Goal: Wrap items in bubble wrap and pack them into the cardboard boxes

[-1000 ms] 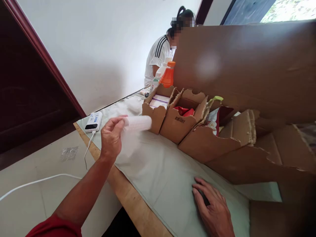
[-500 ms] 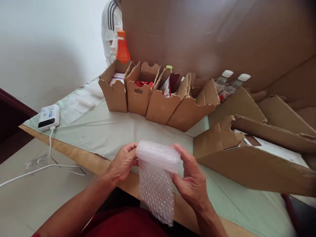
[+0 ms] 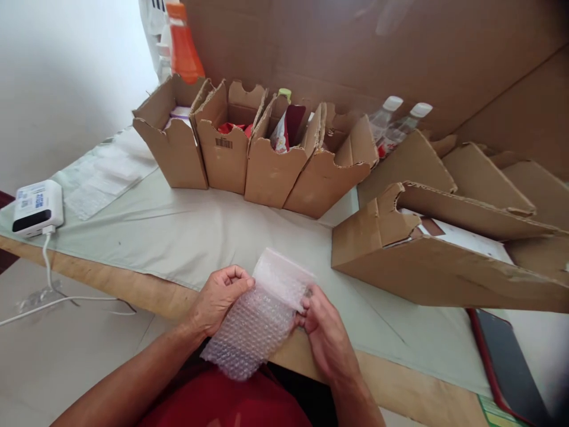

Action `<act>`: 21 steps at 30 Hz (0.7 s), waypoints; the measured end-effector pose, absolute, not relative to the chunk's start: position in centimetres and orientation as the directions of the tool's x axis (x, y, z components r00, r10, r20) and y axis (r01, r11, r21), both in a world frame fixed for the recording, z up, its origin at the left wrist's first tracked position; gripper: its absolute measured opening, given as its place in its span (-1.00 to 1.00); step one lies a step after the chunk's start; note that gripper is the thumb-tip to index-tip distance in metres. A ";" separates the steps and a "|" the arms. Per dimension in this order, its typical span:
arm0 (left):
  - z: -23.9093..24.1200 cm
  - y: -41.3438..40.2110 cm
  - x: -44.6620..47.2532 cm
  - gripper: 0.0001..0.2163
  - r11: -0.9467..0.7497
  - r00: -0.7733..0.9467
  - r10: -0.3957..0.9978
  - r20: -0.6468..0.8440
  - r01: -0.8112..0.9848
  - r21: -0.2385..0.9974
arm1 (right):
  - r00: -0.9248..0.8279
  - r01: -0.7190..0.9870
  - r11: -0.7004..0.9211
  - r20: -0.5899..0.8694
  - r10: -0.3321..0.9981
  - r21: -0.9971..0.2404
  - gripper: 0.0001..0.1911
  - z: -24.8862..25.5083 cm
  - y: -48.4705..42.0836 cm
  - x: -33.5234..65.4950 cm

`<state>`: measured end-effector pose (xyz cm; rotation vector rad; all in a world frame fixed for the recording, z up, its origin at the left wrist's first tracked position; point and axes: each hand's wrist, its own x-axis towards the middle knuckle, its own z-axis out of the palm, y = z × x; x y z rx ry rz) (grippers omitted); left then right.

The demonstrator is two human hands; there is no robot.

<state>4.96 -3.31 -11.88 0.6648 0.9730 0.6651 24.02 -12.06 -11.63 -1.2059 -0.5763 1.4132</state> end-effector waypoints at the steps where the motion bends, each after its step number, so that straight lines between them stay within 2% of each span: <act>1: -12.0 -3.6 5.0 -0.63 0.597 0.399 0.768 -0.501 -0.165 0.785 | 0.146 -0.420 -0.244 -0.330 0.933 -0.874 -0.44 -11.6 -12.3 23.7; 3: -12.0 -4.1 5.0 -0.72 0.476 0.380 0.819 -0.430 -0.033 0.879 | 0.177 -0.405 -0.240 -0.333 0.926 -0.882 -0.44 -11.8 -12.6 23.2; 4: -11.9 -4.4 4.9 -0.79 0.354 0.356 0.868 -0.347 0.048 0.934 | 0.215 -0.395 -0.242 -0.346 0.914 -0.886 -0.45 -11.9 -12.6 23.0; 5: -11.9 -4.7 4.8 -0.81 0.188 0.329 0.918 -0.222 0.133 0.973 | 0.254 -0.381 -0.250 -0.361 0.897 -0.890 -0.47 -12.1 -12.6 22.9; 6: -11.8 -4.9 4.7 -0.74 -0.005 0.312 0.948 -0.064 0.214 0.977 | 0.285 -0.364 -0.261 -0.374 0.883 -0.894 -0.48 -12.2 -12.5 22.8; 8: -11.6 -5.1 4.6 -0.53 -0.362 0.349 0.905 0.241 0.339 0.868 | 0.289 -0.331 -0.286 -0.385 0.877 -0.899 -0.48 -12.1 -12.3 22.7; 9: -11.5 -5.1 4.7 -0.49 -0.491 0.407 0.849 0.337 0.371 0.788 | 0.268 -0.312 -0.293 -0.380 0.885 -0.904 -0.47 -11.9 -12.1 22.6; 11: -11.3 -4.9 5.0 -0.59 -0.626 0.525 0.753 0.396 0.386 0.677 | 0.221 -0.267 -0.292 -0.353 0.909 -0.918 -0.49 -11.6 -12.1 22.4; 12: -11.2 -4.7 5.2 -0.68 -0.642 0.556 0.734 0.390 0.379 0.667 | 0.202 -0.245 -0.285 -0.336 0.920 -0.927 -0.50 -11.4 -12.1 22.1; 14: -10.8 -4.1 5.6 -0.82 -0.582 0.547 0.762 0.347 0.344 0.737 | 0.181 -0.194 -0.271 -0.306 0.935 -0.943 -0.51 -11.3 -12.4 21.7; 18: -9.1 -2.2 4.8 -0.93 -0.255 0.325 0.930 0.175 0.223 0.941 | 0.214 -0.028 -0.256 -0.256 0.943 -0.966 -0.45 -11.0 -13.9 22.4; 21: -7.8 -0.5 3.0 -0.90 -0.019 0.190 0.982 0.001 0.093 0.996 | 0.230 0.154 -0.270 -0.232 0.945 -0.950 -0.47 -9.6 -15.5 25.7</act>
